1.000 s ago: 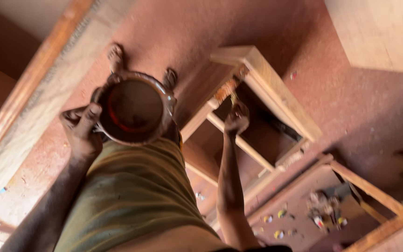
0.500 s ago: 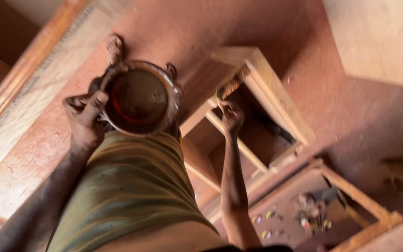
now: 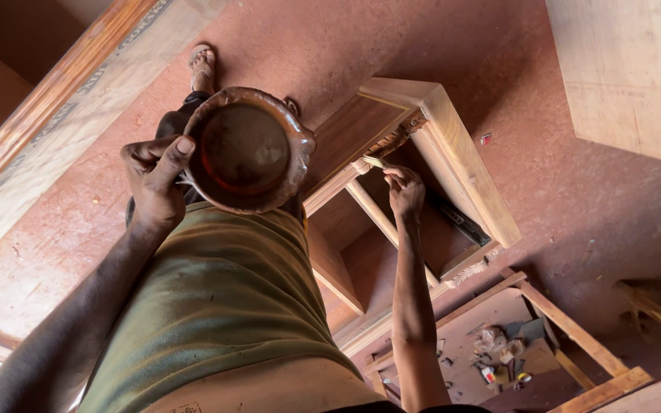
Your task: The person pours a liquid from a can into a clay pot, stirs it with a brush, and then applies the liquid to the edges and carved details of a wooden cabinet. The person continues to paint different sections of the cabinet while holding the pot.
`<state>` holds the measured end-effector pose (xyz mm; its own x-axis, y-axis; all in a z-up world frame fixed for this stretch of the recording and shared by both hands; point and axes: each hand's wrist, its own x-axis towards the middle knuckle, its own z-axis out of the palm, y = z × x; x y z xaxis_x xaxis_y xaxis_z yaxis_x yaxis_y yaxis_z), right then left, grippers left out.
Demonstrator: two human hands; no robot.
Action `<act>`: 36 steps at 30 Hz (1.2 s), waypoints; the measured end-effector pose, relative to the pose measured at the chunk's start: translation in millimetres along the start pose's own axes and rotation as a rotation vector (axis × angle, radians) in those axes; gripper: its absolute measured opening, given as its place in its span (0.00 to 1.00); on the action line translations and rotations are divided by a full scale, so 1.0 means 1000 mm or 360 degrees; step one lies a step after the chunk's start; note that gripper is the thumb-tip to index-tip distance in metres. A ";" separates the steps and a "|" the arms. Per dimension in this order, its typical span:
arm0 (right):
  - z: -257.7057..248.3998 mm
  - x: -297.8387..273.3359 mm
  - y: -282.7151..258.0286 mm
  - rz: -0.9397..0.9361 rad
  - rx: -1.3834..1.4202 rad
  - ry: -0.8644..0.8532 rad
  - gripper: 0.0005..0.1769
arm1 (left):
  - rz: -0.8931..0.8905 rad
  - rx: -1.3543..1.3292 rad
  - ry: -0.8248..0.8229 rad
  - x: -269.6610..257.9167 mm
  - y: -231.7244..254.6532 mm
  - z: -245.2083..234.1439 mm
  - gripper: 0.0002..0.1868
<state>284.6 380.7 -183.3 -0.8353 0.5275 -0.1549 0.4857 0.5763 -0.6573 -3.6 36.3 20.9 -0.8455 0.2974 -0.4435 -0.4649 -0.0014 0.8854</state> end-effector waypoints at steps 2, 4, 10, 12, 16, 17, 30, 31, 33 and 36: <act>0.003 -0.007 -0.001 0.0063 0.0084 -0.0011 0.11 | 0.0032 -0.0016 0.0001 0.000 0.000 0.000 0.21; 0.011 -0.019 -0.003 0.0404 0.0460 -0.0188 0.11 | 0.0073 0.0007 -0.0010 0.001 0.001 -0.002 0.21; 0.039 -0.061 0.000 0.0027 -0.0793 -0.0491 0.23 | 0.0101 0.0044 0.0003 0.002 -0.002 -0.002 0.24; 0.052 -0.073 -0.001 -0.0298 -0.0764 -0.0375 0.23 | 0.0076 0.0005 -0.0018 0.003 -0.002 -0.002 0.25; 0.069 -0.087 0.000 -0.0391 -0.0803 -0.0595 0.31 | 0.0092 0.0108 -0.0023 0.000 -0.003 0.000 0.25; 0.074 -0.092 -0.002 -0.0336 -0.0826 -0.0600 0.29 | 0.0089 0.0134 -0.0040 -0.002 -0.001 -0.001 0.25; 0.099 -0.074 -0.016 -0.0056 -0.0811 -0.0579 0.31 | 0.0066 0.0030 -0.0066 0.000 -0.002 -0.001 0.21; 0.099 -0.075 -0.015 -0.0047 -0.0839 -0.0585 0.33 | 0.0052 0.0036 -0.0073 0.001 -0.003 -0.001 0.22; 0.103 -0.079 -0.015 -0.0027 -0.0890 -0.0641 0.37 | 0.0027 0.0063 -0.0055 -0.003 -0.001 -0.004 0.24; 0.097 -0.076 -0.003 -0.0127 -0.0938 -0.0548 0.32 | 0.0068 0.0075 -0.0030 -0.001 -0.002 -0.003 0.26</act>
<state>322.2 278.6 -241.0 -0.8613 0.2972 -0.4121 0.3969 0.8999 -0.1807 -2.8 33.4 19.1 -0.8591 0.3158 -0.4027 -0.4152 0.0302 0.9092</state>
